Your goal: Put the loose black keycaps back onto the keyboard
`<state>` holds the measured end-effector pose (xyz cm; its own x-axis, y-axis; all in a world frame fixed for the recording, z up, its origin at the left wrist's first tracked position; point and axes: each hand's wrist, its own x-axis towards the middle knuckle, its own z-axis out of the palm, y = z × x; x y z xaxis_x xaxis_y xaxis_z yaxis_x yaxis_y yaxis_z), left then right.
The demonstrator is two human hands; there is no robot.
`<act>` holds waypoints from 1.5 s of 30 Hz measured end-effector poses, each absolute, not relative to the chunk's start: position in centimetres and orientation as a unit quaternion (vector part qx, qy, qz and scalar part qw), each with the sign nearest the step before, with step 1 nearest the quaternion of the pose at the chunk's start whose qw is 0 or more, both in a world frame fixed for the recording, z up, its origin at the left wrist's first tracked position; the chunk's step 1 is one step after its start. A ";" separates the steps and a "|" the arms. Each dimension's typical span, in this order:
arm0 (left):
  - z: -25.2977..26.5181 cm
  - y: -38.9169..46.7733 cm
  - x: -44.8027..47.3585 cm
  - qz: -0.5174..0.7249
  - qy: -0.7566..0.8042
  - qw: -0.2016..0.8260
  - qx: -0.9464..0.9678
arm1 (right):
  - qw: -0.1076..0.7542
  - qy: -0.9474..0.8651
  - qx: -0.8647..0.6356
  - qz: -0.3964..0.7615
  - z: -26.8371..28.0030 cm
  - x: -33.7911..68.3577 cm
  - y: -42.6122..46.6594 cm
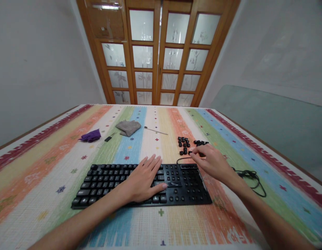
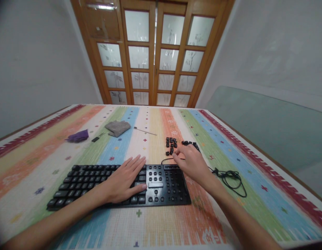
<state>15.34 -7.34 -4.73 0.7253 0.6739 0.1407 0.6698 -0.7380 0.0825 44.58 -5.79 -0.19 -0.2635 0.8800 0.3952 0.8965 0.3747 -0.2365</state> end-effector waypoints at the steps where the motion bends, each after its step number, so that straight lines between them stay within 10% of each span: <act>1: -4.8 -7.4 15.3 0.079 0.361 0.013 0.929 | 0.217 -0.797 -0.563 -0.017 0.0 44.6 -4.9; 22: -4.6 -7.5 15.6 0.068 0.376 0.037 0.923 | 0.063 -0.801 -0.595 -0.017 -1.6 43.1 8.0; 45: -4.7 -7.3 15.5 0.088 0.377 0.090 0.918 | 0.204 -0.805 -0.555 0.051 -2.2 42.6 8.6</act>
<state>15.52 -7.27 -4.66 0.7004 0.7075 0.0947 0.6758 -0.6999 0.2310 42.63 8.57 -2.17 -0.3006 0.9144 0.2710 0.8725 0.3784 -0.3091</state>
